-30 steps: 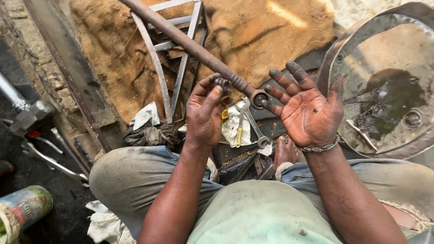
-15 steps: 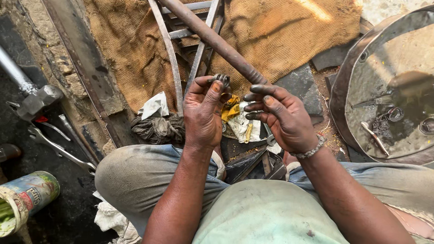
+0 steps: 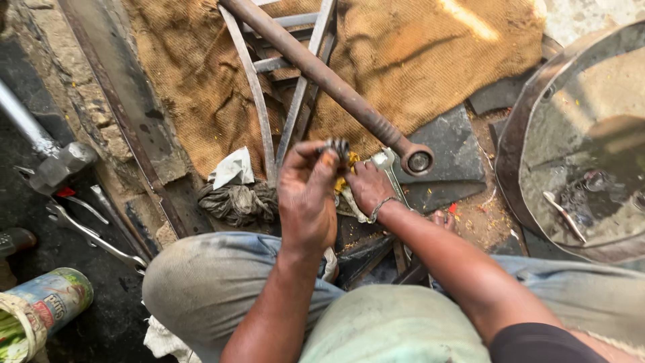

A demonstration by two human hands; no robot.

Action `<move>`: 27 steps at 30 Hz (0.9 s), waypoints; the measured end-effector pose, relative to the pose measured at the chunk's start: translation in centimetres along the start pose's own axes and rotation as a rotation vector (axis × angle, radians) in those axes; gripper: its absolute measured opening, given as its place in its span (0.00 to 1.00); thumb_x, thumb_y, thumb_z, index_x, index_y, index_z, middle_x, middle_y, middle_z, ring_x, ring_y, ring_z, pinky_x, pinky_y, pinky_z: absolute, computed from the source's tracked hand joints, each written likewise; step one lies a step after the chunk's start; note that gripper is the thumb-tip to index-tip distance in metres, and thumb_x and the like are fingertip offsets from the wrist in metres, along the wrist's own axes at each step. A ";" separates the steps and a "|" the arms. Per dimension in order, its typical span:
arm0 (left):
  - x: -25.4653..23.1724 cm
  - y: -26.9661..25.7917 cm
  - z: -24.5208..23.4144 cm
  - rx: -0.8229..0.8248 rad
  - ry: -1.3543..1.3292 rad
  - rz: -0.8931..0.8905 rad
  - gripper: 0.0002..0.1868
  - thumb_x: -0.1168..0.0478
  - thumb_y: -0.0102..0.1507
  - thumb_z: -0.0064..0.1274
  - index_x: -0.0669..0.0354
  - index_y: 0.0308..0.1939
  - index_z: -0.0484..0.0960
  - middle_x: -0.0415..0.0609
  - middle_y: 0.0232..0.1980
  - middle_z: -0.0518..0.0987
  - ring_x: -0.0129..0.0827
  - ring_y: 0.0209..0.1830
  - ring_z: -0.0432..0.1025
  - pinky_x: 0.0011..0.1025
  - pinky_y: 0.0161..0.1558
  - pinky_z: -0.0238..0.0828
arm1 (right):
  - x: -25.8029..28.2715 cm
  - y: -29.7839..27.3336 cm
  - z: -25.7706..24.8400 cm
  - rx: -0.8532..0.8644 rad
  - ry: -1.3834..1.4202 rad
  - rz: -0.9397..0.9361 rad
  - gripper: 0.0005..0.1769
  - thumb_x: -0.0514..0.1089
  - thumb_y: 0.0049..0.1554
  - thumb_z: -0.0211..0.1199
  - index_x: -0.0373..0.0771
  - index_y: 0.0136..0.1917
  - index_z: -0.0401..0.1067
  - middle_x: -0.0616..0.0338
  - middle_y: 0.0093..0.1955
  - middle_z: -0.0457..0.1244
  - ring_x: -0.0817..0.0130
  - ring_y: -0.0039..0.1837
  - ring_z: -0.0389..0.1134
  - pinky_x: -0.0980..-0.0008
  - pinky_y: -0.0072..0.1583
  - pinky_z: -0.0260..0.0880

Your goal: The person cleans and handles a metal shaft and several small mechanical components, using a cloth to wipe grease and oil from the parts.

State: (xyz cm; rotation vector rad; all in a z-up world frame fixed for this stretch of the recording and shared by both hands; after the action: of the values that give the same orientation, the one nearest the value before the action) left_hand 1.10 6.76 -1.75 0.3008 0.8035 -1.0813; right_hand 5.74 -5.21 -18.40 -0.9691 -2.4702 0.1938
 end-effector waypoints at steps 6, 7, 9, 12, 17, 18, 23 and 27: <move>-0.8 -1.1 0.3 -0.078 -0.025 -0.054 0.08 0.67 0.70 0.57 0.62 0.53 0.79 0.50 0.49 0.82 0.32 0.49 0.76 0.34 0.56 0.75 | -0.9 0.2 1.8 -0.117 0.099 -0.092 0.15 0.39 0.53 0.60 0.45 0.54 0.77 0.49 0.50 0.64 0.52 0.53 0.65 0.54 0.51 0.69; -0.9 -0.7 0.4 -0.067 -0.030 -0.037 0.07 0.67 0.71 0.56 0.62 0.53 0.79 0.50 0.49 0.82 0.32 0.49 0.76 0.34 0.56 0.74 | -0.6 0.1 1.1 -0.151 0.222 -0.096 0.17 0.39 0.52 0.60 0.43 0.56 0.76 0.49 0.48 0.64 0.53 0.50 0.66 0.56 0.49 0.69; -1.1 -0.2 0.6 -0.048 -0.041 0.004 0.07 0.66 0.72 0.56 0.62 0.53 0.79 0.50 0.49 0.82 0.33 0.49 0.76 0.34 0.56 0.74 | -0.1 -0.2 -1.0 -0.131 0.510 -0.030 0.14 0.40 0.55 0.61 0.40 0.55 0.74 0.51 0.46 0.65 0.59 0.47 0.67 0.59 0.49 0.70; -1.4 0.2 0.8 -0.024 -0.037 0.071 0.06 0.66 0.72 0.55 0.62 0.53 0.79 0.50 0.48 0.82 0.35 0.49 0.77 0.36 0.56 0.74 | -0.1 -1.8 -6.1 0.015 0.927 0.214 0.08 0.45 0.62 0.62 0.38 0.51 0.73 0.52 0.45 0.65 0.64 0.45 0.67 0.57 0.50 0.72; -1.6 -0.5 2.2 0.110 0.042 0.137 0.11 0.60 0.76 0.47 0.64 0.54 0.79 0.52 0.52 0.82 0.34 0.54 0.76 0.35 0.62 0.72 | -1.7 -7.9 -17.7 -0.164 1.927 0.001 0.13 0.40 0.65 0.50 0.34 0.59 0.68 0.47 0.60 0.68 0.53 0.63 0.70 0.46 0.68 0.71; -1.4 -0.9 2.5 0.159 0.053 0.129 0.11 0.60 0.76 0.47 0.64 0.55 0.79 0.52 0.53 0.82 0.34 0.56 0.76 0.35 0.64 0.71 | -1.5 -9.2 -19.3 -0.188 2.019 -0.089 0.12 0.40 0.66 0.49 0.34 0.61 0.67 0.46 0.62 0.67 0.51 0.66 0.69 0.43 0.69 0.70; 0.3 -1.8 4.4 0.358 0.040 0.080 0.15 0.57 0.77 0.42 0.66 0.58 0.78 0.53 0.57 0.81 0.33 0.61 0.73 0.33 0.71 0.66 | 0.2 -13.5 -22.4 -0.346 2.141 -0.299 0.14 0.36 0.66 0.51 0.33 0.64 0.68 0.44 0.67 0.65 0.52 0.71 0.67 0.44 0.69 0.70; 0.9 -2.4 5.0 0.548 0.150 -0.020 0.19 0.55 0.78 0.40 0.66 0.62 0.78 0.53 0.58 0.81 0.34 0.63 0.73 0.35 0.71 0.66 | 1.6 -13.2 -20.5 -0.671 1.222 -0.043 0.18 0.31 0.62 0.60 0.34 0.66 0.71 0.51 0.65 0.67 0.65 0.66 0.69 0.63 0.67 0.72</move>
State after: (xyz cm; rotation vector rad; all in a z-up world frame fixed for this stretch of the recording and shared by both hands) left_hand 1.38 2.15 1.41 0.8444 0.6299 -1.2989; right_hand 6.55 -14.78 4.07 -0.8568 -1.3690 -0.9993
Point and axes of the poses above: each hand's wrist, its own y-axis towards the middle knuckle, its own z-axis out of the palm, x = y × z, the point moved 1 cm from there along y, towards the middle knuckle
